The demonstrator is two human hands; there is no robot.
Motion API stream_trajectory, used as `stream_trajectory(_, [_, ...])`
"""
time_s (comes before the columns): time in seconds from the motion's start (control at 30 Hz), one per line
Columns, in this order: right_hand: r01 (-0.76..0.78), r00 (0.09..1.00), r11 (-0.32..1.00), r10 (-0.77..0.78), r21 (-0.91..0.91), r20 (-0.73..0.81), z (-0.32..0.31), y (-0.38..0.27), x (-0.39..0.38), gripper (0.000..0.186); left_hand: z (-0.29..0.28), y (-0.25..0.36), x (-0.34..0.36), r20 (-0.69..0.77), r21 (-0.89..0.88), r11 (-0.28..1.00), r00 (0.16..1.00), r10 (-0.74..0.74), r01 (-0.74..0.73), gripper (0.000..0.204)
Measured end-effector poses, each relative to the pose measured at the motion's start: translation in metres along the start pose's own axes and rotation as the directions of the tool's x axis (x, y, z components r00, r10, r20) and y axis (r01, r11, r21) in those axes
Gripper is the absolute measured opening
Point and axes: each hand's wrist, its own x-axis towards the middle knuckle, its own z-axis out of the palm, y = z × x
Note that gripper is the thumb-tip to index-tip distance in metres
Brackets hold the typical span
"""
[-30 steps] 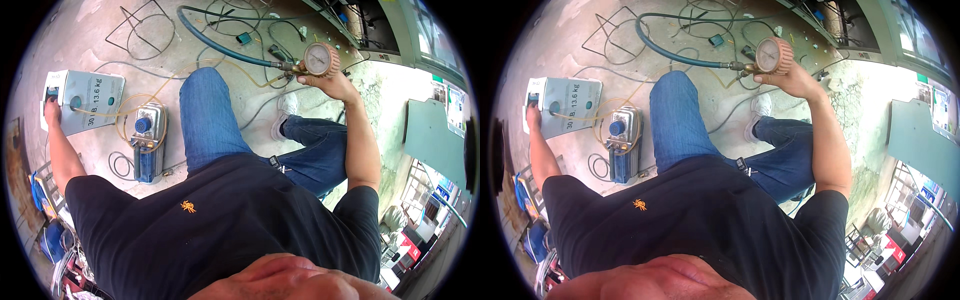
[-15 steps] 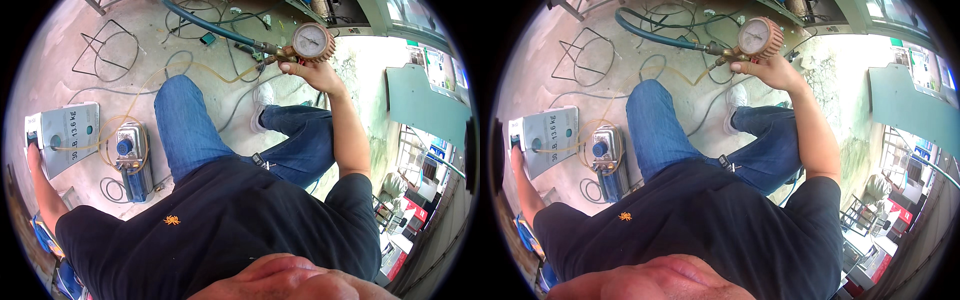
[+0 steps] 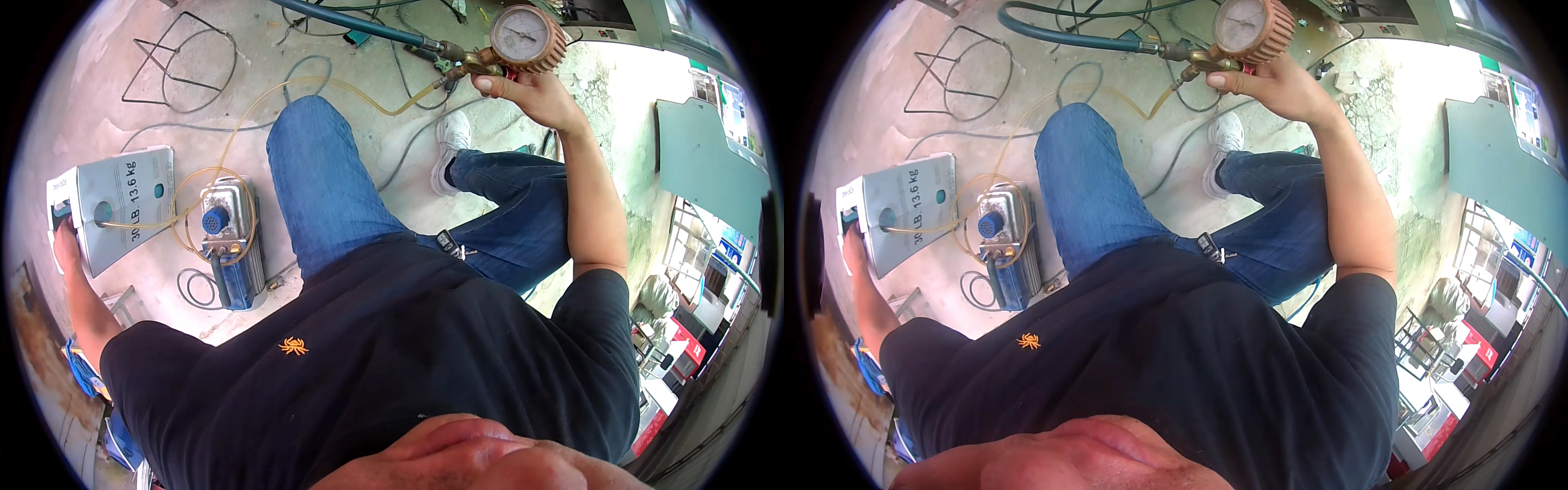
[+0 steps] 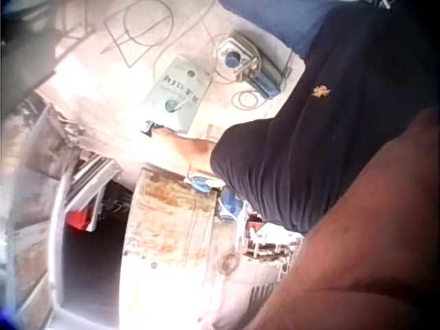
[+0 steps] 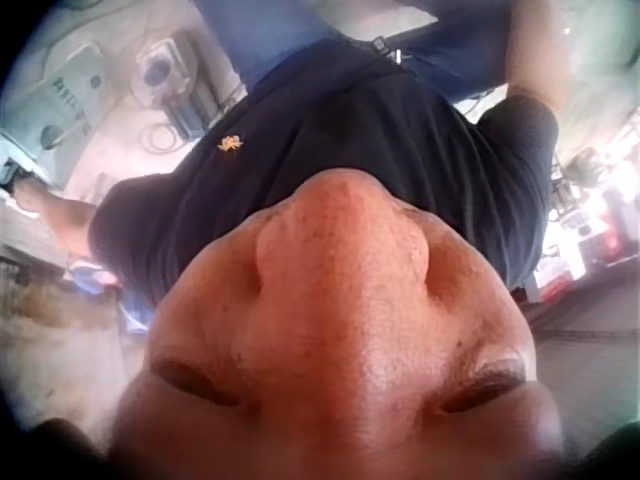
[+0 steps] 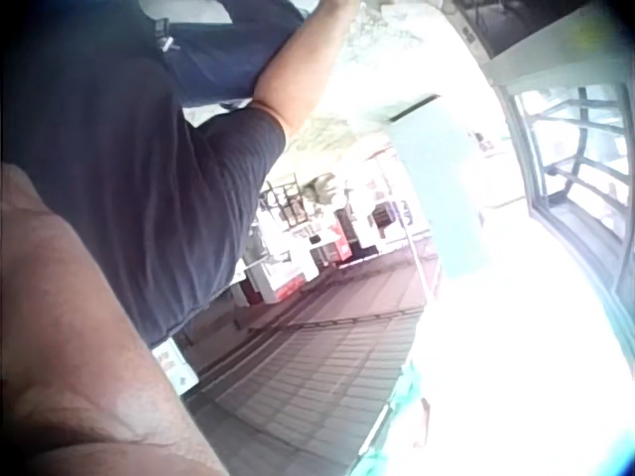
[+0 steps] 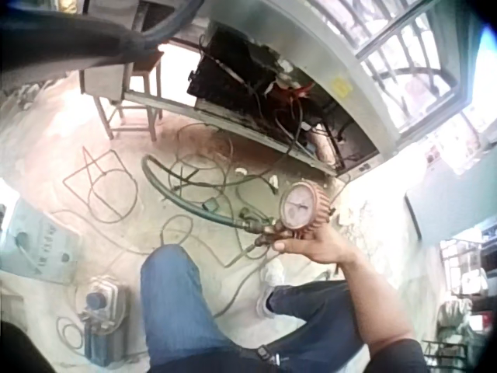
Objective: The person adjusts the glass doors of a commercial refrigerator by hand, then sits on the floor to connect a vacuum pump and a pressure gauge to the cooling system using hoses. The person also handles a cylinder of refrigerant.
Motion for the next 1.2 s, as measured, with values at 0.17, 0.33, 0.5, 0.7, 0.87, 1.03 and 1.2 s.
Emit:
stream_trajectory(0.17, [-0.033, 0.999, 0.999, 0.033, -0.005, -0.001, 0.0, 0.008, -0.002, 0.047, 0.019, -0.017, 0.013, -0.108, 0.218, 0.976, 0.994, 0.004, 0.02, 0.043])
stream_trajectory(0.33, [0.047, 0.999, 0.999, -0.047, 0.016, 0.011, -0.007, 0.015, 0.002, 0.046, -0.025, -0.085, 0.065, -0.027, 0.403, 0.913, 0.998, -0.059, 0.065, 0.042])
stream_trajectory(0.5, [0.037, 0.999, 0.998, -0.038, -0.056, -0.011, -0.005, 0.011, 0.002, 0.047, -0.036, -0.078, 0.023, 0.049, 0.279, 0.93, 0.971, 0.236, -0.24, 0.038])
stream_trajectory(0.7, [0.011, 1.0, 1.0, -0.011, -0.02, 0.0, -0.005, 0.006, -0.002, 0.048, -0.048, 0.047, -0.019, 0.034, 0.574, 0.814, 0.99, -0.136, 0.092, 0.058])
stream_trajectory(0.87, [0.051, 0.999, 0.998, -0.051, 0.028, 0.0, 0.005, 0.009, 0.008, 0.048, -0.035, 0.016, -0.009, -0.107, 0.371, 0.789, 0.867, -0.488, 0.49, 0.062])
stream_trajectory(1.03, [0.0, 1.0, 1.0, -0.001, -0.012, -0.012, 0.008, -0.003, -0.001, 0.048, -0.004, -0.013, 0.022, -0.044, 0.35, 0.893, 0.957, -0.287, 0.284, 0.056])
stream_trajectory(1.2, [0.091, 0.996, 0.994, -0.09, 0.067, -0.006, 0.007, 0.003, 0.003, 0.048, -0.039, -0.076, 0.027, -0.005, 0.377, 0.919, 0.993, -0.121, 0.113, 0.052])
